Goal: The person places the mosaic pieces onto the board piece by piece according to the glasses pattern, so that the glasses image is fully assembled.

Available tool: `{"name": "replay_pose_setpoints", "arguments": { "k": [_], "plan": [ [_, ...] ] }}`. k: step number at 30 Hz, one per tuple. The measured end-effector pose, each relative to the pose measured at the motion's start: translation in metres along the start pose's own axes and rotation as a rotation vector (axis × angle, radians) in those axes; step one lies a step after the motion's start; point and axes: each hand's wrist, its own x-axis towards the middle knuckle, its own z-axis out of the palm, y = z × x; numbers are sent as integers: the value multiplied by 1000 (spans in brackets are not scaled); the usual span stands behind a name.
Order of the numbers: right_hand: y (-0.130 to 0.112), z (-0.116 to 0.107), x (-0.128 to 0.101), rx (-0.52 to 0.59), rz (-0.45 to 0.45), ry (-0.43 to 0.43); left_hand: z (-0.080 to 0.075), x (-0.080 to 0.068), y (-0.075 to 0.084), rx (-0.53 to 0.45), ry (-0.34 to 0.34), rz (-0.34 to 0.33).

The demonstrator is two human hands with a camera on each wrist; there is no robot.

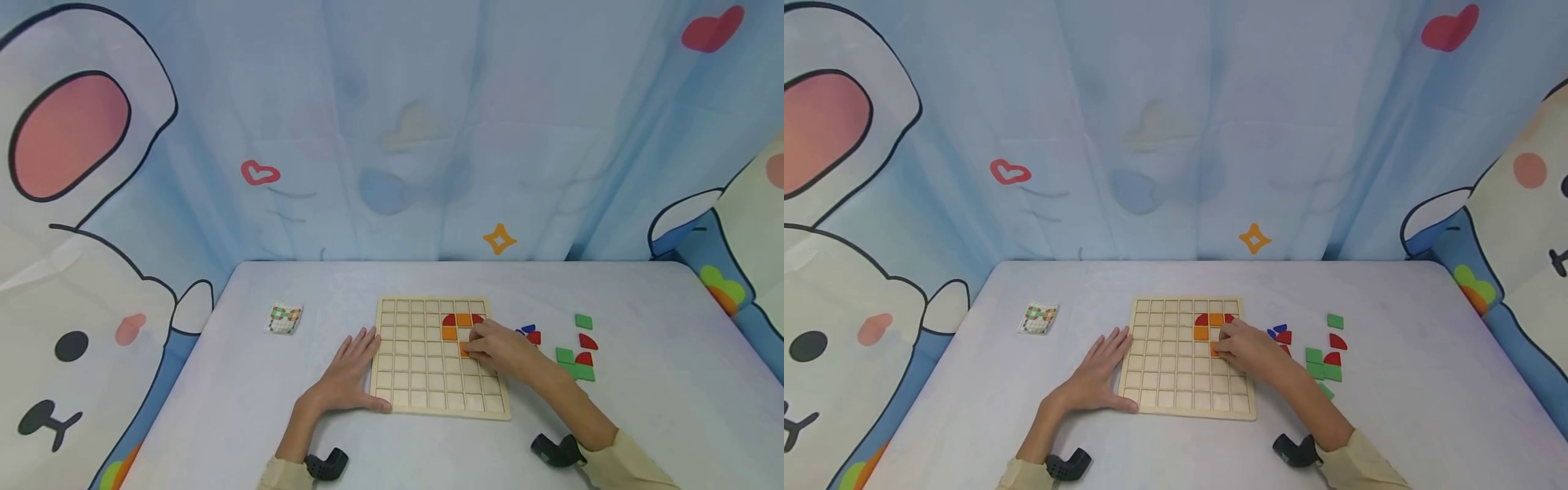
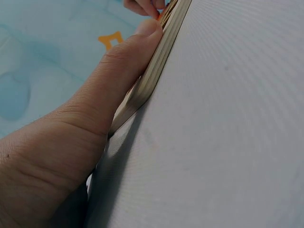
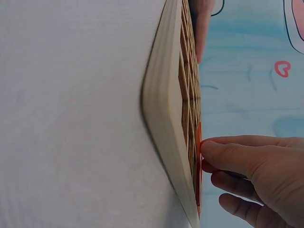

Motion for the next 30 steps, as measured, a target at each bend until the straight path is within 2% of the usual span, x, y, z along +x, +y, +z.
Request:
{"name": "replay_pose_setpoints", "arguments": {
  "k": [5, 11, 20, 25, 30],
  "plan": [
    [-1, -3, 0, 9, 17, -16, 0, -1, 0, -8, 4, 3],
    [9, -24, -7, -14, 99, 34, -1, -1, 1, -12, 13, 9],
    [45, -61, -25, 92, 271, -146, 1, -2, -1, -2, 10, 5],
    [64, -61, -36, 147, 325, -196, -1, -3, 0, -6, 23, 25],
    [73, -54, -42, 191, 307, -224, 1, -2, -1, -6, 19, 29]
  ]
}}
